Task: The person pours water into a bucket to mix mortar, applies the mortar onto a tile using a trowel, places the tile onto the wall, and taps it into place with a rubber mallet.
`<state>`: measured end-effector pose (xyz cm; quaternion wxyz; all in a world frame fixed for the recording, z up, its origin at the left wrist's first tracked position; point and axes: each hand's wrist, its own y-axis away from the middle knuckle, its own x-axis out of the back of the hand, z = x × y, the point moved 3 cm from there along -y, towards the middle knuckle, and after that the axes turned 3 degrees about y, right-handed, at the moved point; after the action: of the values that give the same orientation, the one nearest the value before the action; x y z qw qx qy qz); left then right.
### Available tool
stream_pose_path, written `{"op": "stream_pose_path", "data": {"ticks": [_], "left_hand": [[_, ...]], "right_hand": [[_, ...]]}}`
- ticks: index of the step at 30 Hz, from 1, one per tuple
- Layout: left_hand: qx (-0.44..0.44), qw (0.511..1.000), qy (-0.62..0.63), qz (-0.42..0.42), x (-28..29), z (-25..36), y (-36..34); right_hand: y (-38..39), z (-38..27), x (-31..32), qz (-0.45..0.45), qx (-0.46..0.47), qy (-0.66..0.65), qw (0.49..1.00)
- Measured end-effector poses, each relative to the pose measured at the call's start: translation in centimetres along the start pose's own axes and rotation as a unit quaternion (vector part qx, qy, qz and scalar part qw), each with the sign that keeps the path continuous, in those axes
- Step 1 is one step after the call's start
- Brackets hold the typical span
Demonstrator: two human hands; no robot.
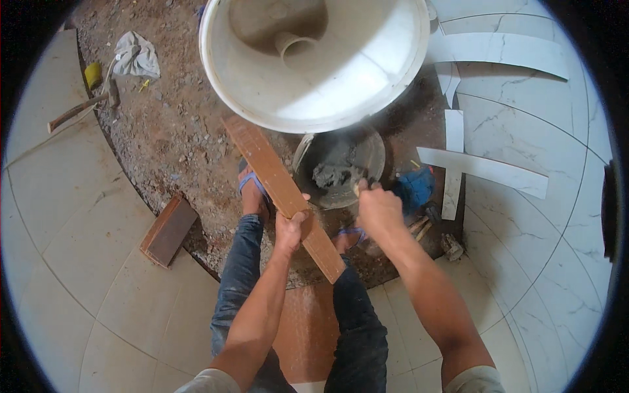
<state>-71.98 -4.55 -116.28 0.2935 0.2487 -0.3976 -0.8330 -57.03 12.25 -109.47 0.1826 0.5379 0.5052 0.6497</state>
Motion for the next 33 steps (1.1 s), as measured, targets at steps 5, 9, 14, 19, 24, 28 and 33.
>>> {"op": "stream_pose_path", "data": {"ticks": [5,9,14,19,24,28,33], "left_hand": [[0.005,1.000,0.017,-0.017,-1.7,-0.5,-0.1],[0.009,0.999,0.021,-0.024,-2.0,-0.2,-0.5],[0.025,0.999,0.037,-0.016,-0.4,-1.0,-0.5],[0.044,0.998,0.043,-0.004,-0.6,0.5,-0.2],[0.027,0.997,0.067,-0.024,-2.5,-0.9,-0.8],[0.015,0.999,0.047,-0.007,-1.5,0.2,-0.7],[-0.004,0.998,0.065,-0.012,0.4,0.0,-1.1]], "right_hand": [[-3.6,0.2,0.4,0.194,-0.032,0.031,0.980],[-3.7,-1.5,-4.4,0.202,0.000,0.054,0.978],[-0.4,-0.3,-2.3,0.091,0.076,0.062,0.991],[-0.4,1.3,1.9,0.121,0.005,0.039,0.992],[-5.8,1.6,-5.1,0.112,-0.088,0.003,0.990],[-3.7,-2.8,-6.0,0.071,-0.087,-0.099,0.989],[-1.6,-5.6,-5.2,0.021,-0.063,-0.259,0.964]]}}
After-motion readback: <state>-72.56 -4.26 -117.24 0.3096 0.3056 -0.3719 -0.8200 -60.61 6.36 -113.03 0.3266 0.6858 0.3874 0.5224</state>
